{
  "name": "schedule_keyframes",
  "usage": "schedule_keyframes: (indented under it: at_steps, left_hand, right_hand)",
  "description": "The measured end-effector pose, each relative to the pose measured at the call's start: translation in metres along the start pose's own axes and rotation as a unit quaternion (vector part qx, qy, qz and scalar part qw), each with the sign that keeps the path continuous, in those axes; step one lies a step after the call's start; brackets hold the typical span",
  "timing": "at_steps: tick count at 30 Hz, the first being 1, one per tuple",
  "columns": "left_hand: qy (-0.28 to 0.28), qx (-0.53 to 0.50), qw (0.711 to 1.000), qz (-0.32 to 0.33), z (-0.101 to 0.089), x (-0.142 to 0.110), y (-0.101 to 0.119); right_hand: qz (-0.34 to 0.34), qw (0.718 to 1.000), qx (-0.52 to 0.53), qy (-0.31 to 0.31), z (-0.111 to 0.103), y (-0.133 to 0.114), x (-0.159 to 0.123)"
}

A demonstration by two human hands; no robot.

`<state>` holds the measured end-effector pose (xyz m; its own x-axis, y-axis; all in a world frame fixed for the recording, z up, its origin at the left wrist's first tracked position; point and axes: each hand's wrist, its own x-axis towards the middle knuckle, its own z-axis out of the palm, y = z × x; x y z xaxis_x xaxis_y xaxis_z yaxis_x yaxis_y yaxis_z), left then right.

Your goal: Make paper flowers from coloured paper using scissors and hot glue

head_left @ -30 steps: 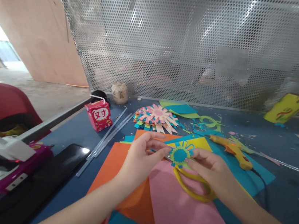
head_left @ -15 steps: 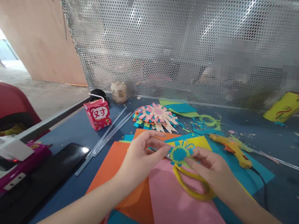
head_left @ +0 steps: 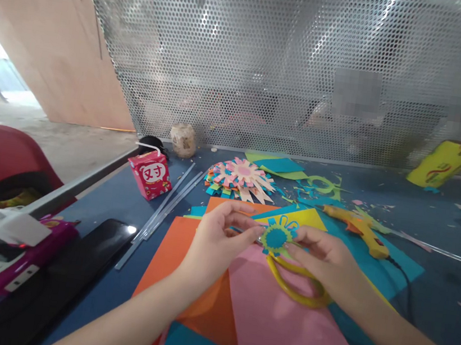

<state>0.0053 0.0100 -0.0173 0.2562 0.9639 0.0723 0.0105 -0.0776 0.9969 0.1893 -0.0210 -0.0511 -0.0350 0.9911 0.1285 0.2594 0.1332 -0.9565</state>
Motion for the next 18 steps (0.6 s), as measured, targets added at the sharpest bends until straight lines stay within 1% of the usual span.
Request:
schedule_keyframes:
  at_steps: [4, 7, 10, 13, 15, 18]
  left_hand:
    - [0.004, 0.006, 1.000, 0.006, -0.001, 0.000, -0.002]
    - [0.022, 0.015, 0.999, 0.024, -0.002, 0.002, -0.006]
    - [0.039, 0.034, 0.998, 0.039, -0.005, 0.008, -0.012]
    - [0.035, 0.064, 0.996, 0.043, -0.008, 0.014, -0.019]
    - [0.030, 0.088, 0.994, 0.049, -0.009, 0.017, -0.022]
    - [0.014, 0.129, 0.990, 0.062, -0.008, 0.017, -0.023]
  right_hand:
    - [-0.005, 1.000, -0.005, 0.015, 0.001, -0.003, -0.001]
    - [-0.013, 0.998, -0.007, 0.054, -0.002, -0.007, 0.000]
    - [-0.026, 0.991, -0.006, 0.128, -0.014, -0.008, 0.005]
    - [-0.034, 0.982, -0.010, 0.184, -0.029, -0.003, 0.014]
    - [-0.037, 0.979, -0.011, 0.200, -0.038, 0.002, 0.021]
    - [-0.033, 0.978, -0.007, 0.204, -0.046, 0.009, 0.030]
